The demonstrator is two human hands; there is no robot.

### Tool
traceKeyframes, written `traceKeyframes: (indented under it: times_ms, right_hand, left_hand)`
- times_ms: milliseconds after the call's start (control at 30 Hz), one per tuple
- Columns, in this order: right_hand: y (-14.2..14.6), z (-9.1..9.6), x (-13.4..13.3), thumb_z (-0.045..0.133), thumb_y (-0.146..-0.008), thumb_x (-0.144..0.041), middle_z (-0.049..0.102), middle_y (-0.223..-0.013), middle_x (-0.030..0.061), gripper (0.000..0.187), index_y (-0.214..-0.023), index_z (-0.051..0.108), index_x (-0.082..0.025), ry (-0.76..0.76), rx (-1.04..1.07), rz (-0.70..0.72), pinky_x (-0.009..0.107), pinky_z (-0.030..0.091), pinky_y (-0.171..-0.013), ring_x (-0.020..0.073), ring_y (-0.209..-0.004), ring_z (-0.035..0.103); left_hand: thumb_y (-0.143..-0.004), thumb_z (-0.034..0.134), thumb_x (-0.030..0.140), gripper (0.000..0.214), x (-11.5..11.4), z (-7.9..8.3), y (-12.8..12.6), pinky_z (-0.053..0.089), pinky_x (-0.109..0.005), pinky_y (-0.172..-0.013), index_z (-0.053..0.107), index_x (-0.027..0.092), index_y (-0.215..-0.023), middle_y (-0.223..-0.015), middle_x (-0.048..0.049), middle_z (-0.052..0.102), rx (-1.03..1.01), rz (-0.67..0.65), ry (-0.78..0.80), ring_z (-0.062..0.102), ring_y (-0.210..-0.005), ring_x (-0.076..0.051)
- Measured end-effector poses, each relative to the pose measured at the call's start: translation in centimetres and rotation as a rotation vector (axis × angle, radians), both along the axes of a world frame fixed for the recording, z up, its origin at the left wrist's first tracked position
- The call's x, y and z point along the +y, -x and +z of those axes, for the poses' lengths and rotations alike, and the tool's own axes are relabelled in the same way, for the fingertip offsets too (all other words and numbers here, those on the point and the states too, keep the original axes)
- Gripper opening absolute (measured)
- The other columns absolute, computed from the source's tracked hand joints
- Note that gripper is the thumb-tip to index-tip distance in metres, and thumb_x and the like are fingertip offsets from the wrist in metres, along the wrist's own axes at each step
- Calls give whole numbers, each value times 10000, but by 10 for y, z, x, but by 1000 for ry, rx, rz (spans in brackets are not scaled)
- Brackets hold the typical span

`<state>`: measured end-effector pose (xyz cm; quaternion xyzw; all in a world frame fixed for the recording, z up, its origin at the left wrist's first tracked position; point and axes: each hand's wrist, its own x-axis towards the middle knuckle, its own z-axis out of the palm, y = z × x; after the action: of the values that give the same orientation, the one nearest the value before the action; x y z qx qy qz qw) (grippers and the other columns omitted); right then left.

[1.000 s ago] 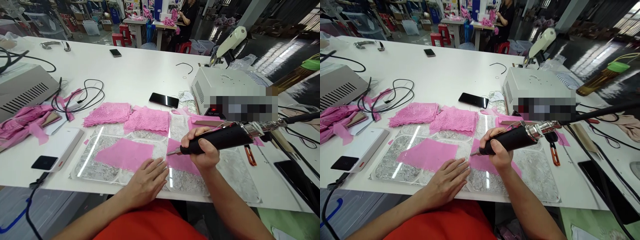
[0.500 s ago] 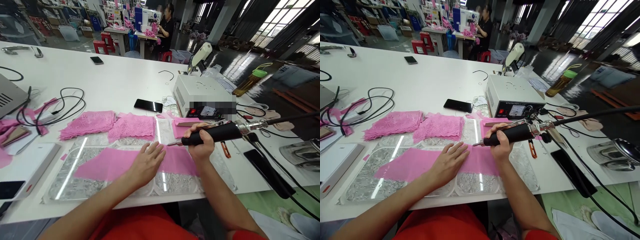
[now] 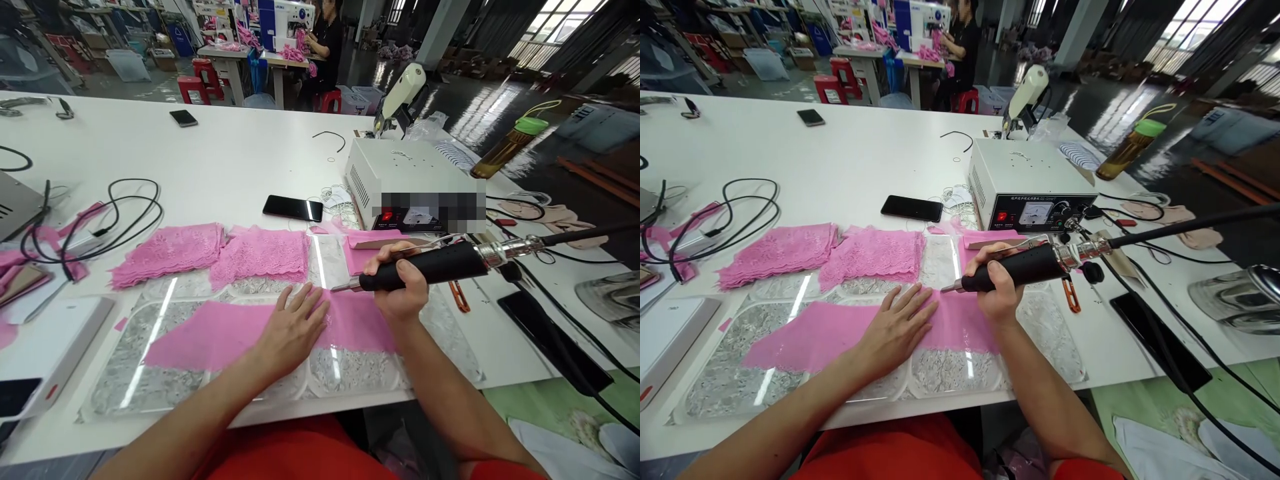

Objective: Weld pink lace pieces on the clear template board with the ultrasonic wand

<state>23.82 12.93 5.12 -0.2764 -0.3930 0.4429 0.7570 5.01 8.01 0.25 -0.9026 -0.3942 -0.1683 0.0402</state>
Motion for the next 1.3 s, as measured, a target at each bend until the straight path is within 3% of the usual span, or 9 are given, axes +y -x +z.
traceKeyframes:
  times_ms: [533,800,1033,1167,1300]
  right_hand:
    - [5,0,0,586,-742,-261,553,-740,-39,69,-803,574,-231,-19,-63,3,270,475,-438,102,-507,565]
    - [5,4,1,604,-719,-295,553,-727,-42,134,-820,547,-227,2,-71,-19,255,462,-435,99,-514,559]
    - [-34,20,-3,592,-659,-296,537,-678,-50,162,-782,525,-214,67,-26,-105,265,442,-476,96,-480,542]
    - [-56,15,-3,605,-626,-310,540,-668,-53,198,-783,531,-214,105,4,-154,271,436,-483,101,-479,536]
    - [-65,9,-5,601,-625,-307,526,-664,-53,190,-775,536,-211,115,40,-171,273,434,-479,100,-472,531]
  left_hand:
    - [-997,417,281,315,0,0,-1,375,-516,-1041,602,190,-1235,-1345,-93,577,9,11,-12,481,-1287,-302]
    - [-994,417,263,319,1,0,2,384,-530,-1032,607,175,-1234,-1328,-96,593,6,-8,-42,499,-1271,-316]
    - [-991,379,196,321,-11,11,-7,343,-499,-1070,603,156,-1218,-1322,-110,594,19,-94,-12,479,-1298,-278]
    - [-955,394,117,318,-7,16,-28,384,-464,-1011,585,142,-1208,-1301,-117,605,55,-150,24,521,-1244,-255]
    - [-967,406,152,272,3,18,-49,426,-422,-930,596,148,-1161,-1261,-119,623,43,-161,67,555,-1185,-244]
